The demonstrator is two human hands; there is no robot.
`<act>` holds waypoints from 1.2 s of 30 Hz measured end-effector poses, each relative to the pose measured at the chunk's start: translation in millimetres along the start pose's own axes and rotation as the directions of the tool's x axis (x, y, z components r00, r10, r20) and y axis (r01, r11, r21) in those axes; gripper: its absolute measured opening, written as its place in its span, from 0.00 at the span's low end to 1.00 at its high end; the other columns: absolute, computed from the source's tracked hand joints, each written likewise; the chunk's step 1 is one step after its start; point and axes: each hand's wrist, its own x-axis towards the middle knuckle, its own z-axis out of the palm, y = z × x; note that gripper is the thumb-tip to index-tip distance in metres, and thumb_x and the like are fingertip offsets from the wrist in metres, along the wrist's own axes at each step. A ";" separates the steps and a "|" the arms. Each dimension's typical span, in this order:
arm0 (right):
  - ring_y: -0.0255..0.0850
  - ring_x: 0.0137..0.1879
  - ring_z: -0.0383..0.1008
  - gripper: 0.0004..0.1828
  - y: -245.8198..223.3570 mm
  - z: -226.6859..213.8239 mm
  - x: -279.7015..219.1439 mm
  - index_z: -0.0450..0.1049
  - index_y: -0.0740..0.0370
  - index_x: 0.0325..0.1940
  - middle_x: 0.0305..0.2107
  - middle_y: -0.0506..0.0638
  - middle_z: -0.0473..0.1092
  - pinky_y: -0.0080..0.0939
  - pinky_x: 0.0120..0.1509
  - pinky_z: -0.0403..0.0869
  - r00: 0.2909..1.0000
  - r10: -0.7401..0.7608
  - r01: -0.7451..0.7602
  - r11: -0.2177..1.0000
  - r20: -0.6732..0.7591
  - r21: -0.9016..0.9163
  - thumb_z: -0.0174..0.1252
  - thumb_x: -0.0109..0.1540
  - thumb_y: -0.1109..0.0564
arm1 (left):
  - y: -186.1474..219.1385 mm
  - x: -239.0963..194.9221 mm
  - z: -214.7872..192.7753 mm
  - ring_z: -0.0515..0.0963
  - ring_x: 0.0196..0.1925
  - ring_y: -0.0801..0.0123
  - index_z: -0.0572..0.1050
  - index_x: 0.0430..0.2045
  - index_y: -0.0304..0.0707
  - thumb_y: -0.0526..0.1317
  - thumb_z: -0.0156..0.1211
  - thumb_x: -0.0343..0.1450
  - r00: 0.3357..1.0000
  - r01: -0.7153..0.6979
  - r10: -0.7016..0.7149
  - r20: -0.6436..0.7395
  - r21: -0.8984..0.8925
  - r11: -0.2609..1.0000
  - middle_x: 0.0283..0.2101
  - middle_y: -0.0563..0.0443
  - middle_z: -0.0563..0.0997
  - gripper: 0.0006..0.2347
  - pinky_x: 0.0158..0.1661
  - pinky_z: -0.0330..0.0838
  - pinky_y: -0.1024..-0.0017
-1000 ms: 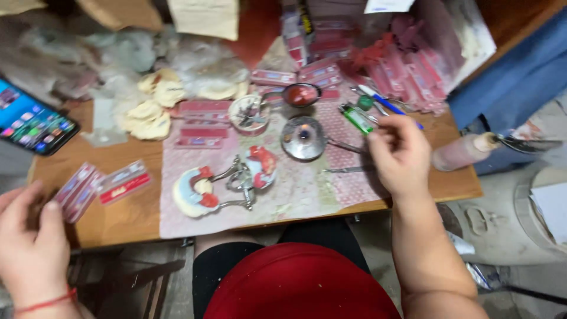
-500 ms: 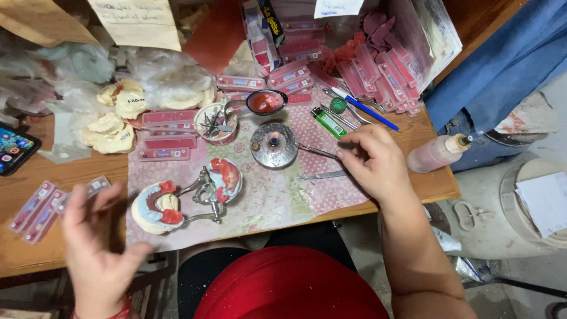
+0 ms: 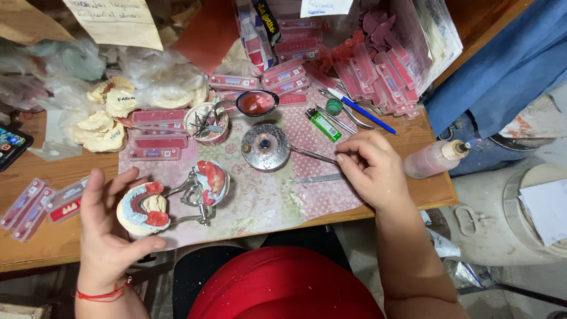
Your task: The person works on a dental cast, using a metal tool to shape pink material on the model. They open a drawer to retrieve a small metal component, which they then manipulate with pliers and a file. Finally, they use a heated tool to apply or adjust material on the dental cast.
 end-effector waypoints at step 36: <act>0.42 0.44 0.74 0.02 4.4 7.2 -3.7 0.79 0.57 0.38 0.35 0.47 0.75 0.40 0.54 0.69 1.000 0.014 -0.017 0.985 -0.016 -0.174 0.67 0.64 0.59 | 3.3 5.8 2.3 0.76 0.64 0.57 0.45 0.75 0.44 0.34 0.78 0.54 0.992 0.081 -0.079 0.094 -0.014 0.997 0.69 0.29 0.68 0.54 0.64 0.69 0.62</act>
